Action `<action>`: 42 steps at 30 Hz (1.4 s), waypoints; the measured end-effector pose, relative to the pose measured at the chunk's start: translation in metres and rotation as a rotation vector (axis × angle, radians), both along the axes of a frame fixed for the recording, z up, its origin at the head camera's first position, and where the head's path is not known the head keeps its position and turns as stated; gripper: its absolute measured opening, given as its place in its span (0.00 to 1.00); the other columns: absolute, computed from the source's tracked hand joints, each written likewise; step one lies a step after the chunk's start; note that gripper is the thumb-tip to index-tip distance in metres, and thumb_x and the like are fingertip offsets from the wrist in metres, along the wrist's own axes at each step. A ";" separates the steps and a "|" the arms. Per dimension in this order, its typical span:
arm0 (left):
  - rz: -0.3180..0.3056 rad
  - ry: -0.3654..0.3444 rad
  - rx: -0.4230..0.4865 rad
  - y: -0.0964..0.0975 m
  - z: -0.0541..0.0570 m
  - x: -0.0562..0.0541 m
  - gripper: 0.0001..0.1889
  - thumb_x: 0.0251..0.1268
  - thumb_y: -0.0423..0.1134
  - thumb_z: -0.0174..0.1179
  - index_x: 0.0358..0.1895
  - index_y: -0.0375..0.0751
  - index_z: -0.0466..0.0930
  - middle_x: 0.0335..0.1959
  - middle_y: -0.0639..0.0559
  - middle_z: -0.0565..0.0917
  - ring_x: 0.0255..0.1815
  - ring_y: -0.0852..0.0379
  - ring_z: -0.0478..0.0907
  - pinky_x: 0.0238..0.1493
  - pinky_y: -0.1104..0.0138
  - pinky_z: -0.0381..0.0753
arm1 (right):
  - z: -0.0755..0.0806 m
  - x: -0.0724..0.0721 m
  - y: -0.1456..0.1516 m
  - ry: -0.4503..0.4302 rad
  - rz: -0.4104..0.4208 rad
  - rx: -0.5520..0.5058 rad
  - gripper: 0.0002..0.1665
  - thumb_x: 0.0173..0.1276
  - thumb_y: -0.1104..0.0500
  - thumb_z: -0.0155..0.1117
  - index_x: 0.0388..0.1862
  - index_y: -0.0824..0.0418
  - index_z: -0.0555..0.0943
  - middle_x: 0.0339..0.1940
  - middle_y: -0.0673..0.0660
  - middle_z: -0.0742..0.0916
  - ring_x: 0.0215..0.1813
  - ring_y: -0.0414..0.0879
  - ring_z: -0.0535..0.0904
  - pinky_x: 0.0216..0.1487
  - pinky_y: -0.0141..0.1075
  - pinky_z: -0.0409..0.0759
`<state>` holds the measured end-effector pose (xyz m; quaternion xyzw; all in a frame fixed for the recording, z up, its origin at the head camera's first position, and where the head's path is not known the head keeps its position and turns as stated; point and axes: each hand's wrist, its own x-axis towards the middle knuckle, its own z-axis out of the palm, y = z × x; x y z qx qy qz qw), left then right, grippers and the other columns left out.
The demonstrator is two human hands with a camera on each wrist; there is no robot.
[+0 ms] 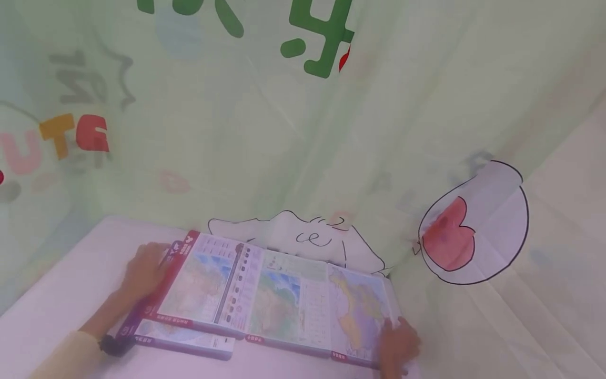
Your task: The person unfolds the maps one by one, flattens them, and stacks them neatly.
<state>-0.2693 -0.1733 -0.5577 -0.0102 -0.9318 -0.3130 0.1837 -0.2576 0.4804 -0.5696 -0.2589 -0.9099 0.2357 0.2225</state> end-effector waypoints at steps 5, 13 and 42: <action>-0.071 0.055 -0.062 -0.014 0.001 -0.017 0.27 0.73 0.29 0.63 0.73 0.26 0.74 0.72 0.26 0.76 0.68 0.26 0.75 0.60 0.33 0.80 | 0.025 0.018 -0.066 0.127 0.403 0.150 0.31 0.80 0.52 0.65 0.76 0.64 0.77 0.74 0.80 0.78 0.71 0.83 0.72 0.63 0.80 0.68; -0.182 0.018 -0.173 -0.021 -0.031 -0.036 0.33 0.76 0.37 0.62 0.79 0.28 0.68 0.78 0.28 0.73 0.78 0.27 0.67 0.73 0.29 0.69 | 0.006 0.059 -0.163 -0.121 0.781 0.281 0.34 0.81 0.40 0.64 0.80 0.50 0.76 0.81 0.78 0.70 0.78 0.81 0.64 0.68 0.80 0.60; -0.181 -0.012 -0.148 -0.021 -0.028 0.020 0.33 0.72 0.33 0.66 0.78 0.32 0.72 0.76 0.32 0.77 0.76 0.28 0.69 0.74 0.29 0.67 | -0.005 0.058 -0.175 -0.195 0.806 0.096 0.36 0.79 0.43 0.66 0.82 0.48 0.72 0.86 0.79 0.63 0.83 0.82 0.54 0.70 0.83 0.46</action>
